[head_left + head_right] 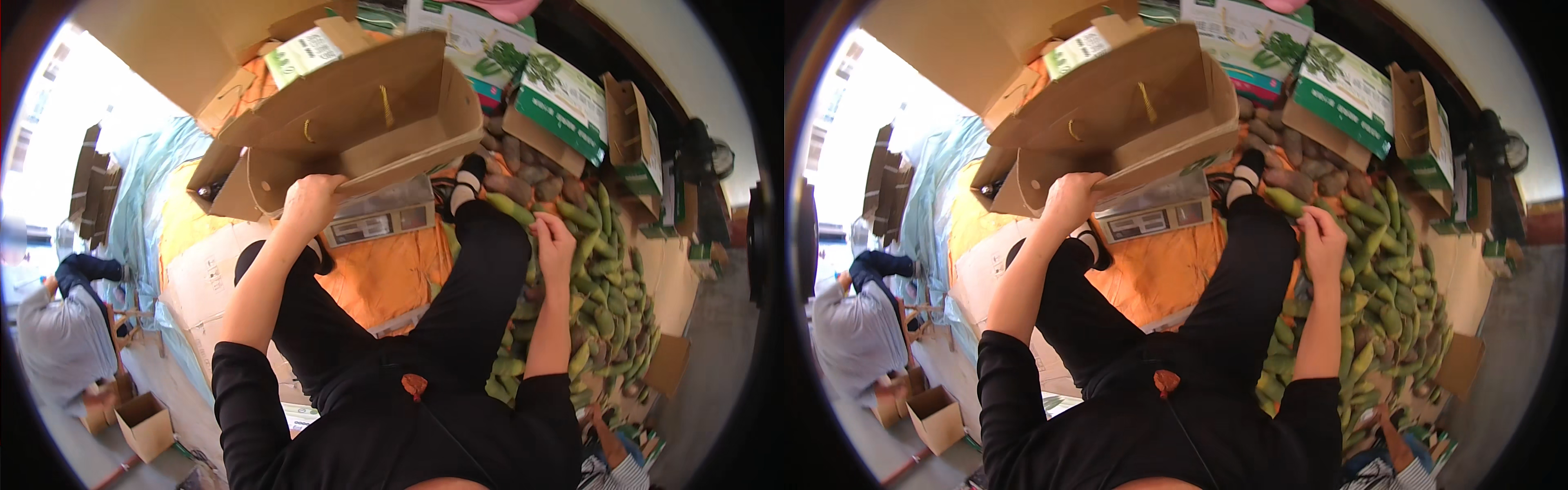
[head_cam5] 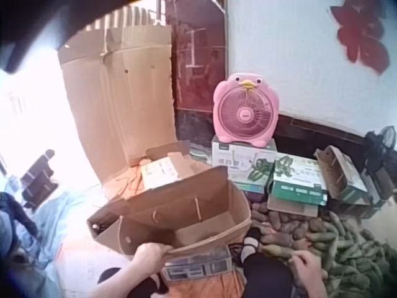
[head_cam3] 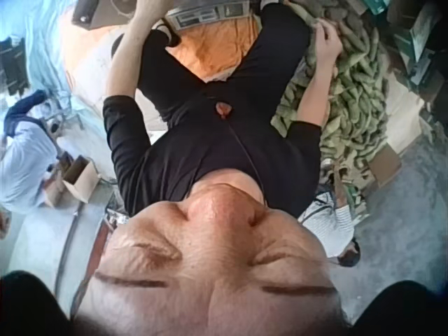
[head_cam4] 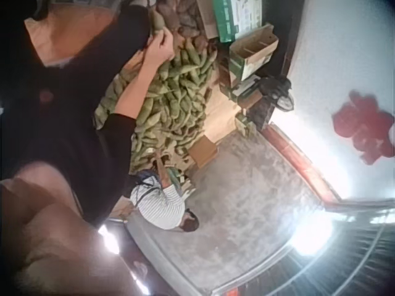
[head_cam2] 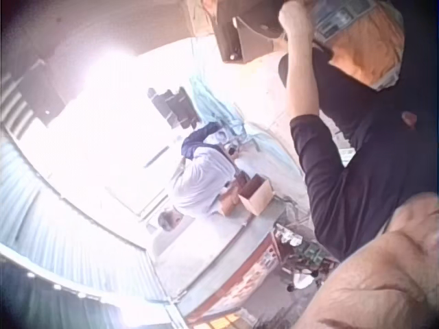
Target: Sorting, weighing, and packing cucumbers into cardboard boxes in a warehouse or processing area.
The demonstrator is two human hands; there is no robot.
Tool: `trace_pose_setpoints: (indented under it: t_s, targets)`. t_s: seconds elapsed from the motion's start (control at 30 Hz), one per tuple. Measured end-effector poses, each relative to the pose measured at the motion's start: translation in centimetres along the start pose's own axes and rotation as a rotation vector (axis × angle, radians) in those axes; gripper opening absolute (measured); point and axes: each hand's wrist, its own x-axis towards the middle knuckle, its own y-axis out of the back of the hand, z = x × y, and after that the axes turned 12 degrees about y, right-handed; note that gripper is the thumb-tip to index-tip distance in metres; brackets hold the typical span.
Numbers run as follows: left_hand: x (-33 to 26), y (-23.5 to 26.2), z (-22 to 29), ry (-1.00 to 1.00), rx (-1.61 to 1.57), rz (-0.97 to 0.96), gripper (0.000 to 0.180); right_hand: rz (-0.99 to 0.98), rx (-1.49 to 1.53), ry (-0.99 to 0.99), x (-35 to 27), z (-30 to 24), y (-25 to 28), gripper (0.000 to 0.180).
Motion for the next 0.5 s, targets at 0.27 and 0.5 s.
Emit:
trace_pose_setpoints:
  t_s: [0.27, 0.5]
  targets:
    - [1.9, -5.0, -0.5, -0.149, 0.272, -0.096, 0.015, -0.393, -0.463, -0.35, -11.9, 13.3, -1.8, 0.018]
    - [1.7, -4.8, -0.2, -0.058, 0.085, -0.099, 0.03, -0.724, -0.321, -0.29, -23.5, 16.0, -4.5, 0.02]
